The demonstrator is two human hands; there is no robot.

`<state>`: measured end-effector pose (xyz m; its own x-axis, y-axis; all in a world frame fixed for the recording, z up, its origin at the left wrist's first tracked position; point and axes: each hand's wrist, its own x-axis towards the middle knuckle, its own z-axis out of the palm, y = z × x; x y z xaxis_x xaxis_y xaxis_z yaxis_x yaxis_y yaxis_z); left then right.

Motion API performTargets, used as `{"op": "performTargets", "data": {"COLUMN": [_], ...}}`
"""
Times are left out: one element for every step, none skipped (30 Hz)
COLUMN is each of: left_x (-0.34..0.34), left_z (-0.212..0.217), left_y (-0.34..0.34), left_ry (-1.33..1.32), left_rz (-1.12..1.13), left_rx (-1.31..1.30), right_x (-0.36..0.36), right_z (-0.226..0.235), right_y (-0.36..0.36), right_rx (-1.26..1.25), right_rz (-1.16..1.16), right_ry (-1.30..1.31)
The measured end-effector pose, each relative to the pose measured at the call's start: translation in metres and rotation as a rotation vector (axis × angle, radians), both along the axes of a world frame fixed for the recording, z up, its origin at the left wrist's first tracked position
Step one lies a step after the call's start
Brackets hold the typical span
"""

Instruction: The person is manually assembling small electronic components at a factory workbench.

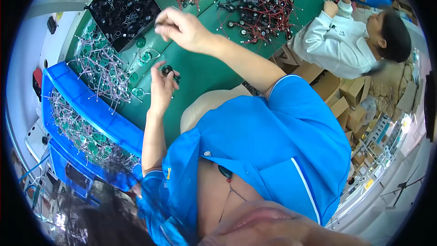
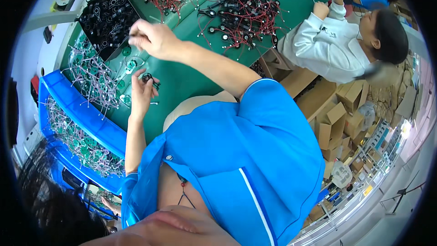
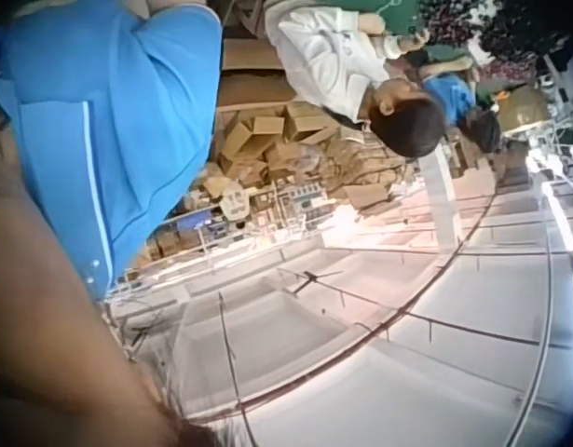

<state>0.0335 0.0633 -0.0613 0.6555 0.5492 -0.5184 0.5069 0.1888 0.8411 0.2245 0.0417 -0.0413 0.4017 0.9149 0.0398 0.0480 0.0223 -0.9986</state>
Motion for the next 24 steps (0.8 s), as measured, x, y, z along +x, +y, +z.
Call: {"op": "performTargets", "data": {"left_x": [-0.003, -0.004, -0.003, -0.004, -0.003, 0.0, 0.003, 0.003, 0.004, 0.002, 0.005, 0.002, 0.002, 0.001, -0.004, -0.006, -0.009, -0.011, -0.013, -0.015, -0.017, -0.017, -0.018, -0.02], "left_z": [-0.001, 0.005, 0.013, 0.02, 0.029, 0.036, 0.043, 0.047, 0.05, 0.053, 0.064, 0.067, 0.072, 0.076, 0.078, 0.079, 0.08, 0.08, 0.08, 0.081, 0.081, 0.081, 0.082, 0.083], "left_y": [-0.003, -0.006, -0.007, -0.009, -0.014, -0.019, -0.024, -0.03, -0.036, -0.043, -0.047, -0.05, -0.055, -0.059, -0.06, -0.062, -0.064, -0.066, -0.068, -0.071, -0.074, -0.077, -0.079, -0.08], "left_ry": [-0.07, -0.068, -0.104, -0.139, -0.154, -0.148, -0.191, -0.231, -0.253, -0.274, -0.299, -0.323, -0.365, -0.409, -0.413, -0.433, -0.452, -0.46, -0.51, -0.559, -0.567, -0.583, -0.598, -0.605], "left_rz": [0.043, 0.046, 0.058, 0.076, 0.101, 0.119, 0.125, 0.132, 0.144, 0.168, 0.187, 0.196, 0.215, 0.235, 0.256, 0.22, 0.183, 0.196, 0.207, 0.218, 0.225, 0.236, 0.247, 0.252], "left_rx": [-0.011, -0.005, -0.001, 0.003, 0.003, 0.01, 0.016, 0.026, 0.039, 0.058, 0.01, 0.01, -0.023, -0.056, -0.042, -0.06, -0.078, -0.069, -0.1, -0.132, -0.126, -0.124, -0.122, -0.117], "right_x": [-0.008, -0.014, -0.018, -0.021, -0.025, -0.027, -0.03, -0.037, -0.04, -0.044, -0.045, -0.048, -0.049, -0.05, -0.052, -0.054, -0.057, -0.059, -0.062, -0.065, -0.068, -0.07, -0.072, -0.073], "right_z": [0.002, 0.004, 0.003, 0.003, 0.003, 0.005, 0.014, 0.024, 0.029, 0.032, 0.038, 0.043, 0.044, 0.049, 0.056, 0.063, 0.063, 0.065, 0.069, 0.071, 0.072, 0.072, 0.071, 0.071], "right_y": [-0.011, -0.024, -0.035, -0.045, -0.053, -0.062, -0.069, -0.074, -0.079, -0.083, -0.088, -0.093, -0.095, -0.099, -0.103, -0.105, -0.107, -0.109, -0.112, -0.115, -0.118, -0.119, -0.12, -0.121], "right_rx": [-0.052, -0.105, -0.179, -0.174, -0.23, -0.289, -0.301, -0.242, -0.193, -0.142, -0.135, -0.126, -0.148, -0.139, -0.012, 0.119, 0.205, 0.217, 0.228, 0.239, 0.235, 0.243, 0.262, 0.282], "right_rz": [-0.005, -0.009, 0.01, 0.022, 0.048, 0.075, 0.102, 0.077, 0.073, 0.082, 0.082, 0.082, 0.014, 0.037, 0.005, -0.038, -0.055, -0.042, -0.034, -0.026, -0.007, -0.002, -0.001, 0.0], "right_ry": [-0.04, -0.078, -0.015, -0.012, 0.096, 0.201, 0.28, 0.333, 0.304, 0.275, 0.199, 0.124, -0.068, -0.071, -0.382, -0.694, -0.748, -0.753, -0.86, -0.966, -1.014, -1.021, -1.023, -1.024]}}
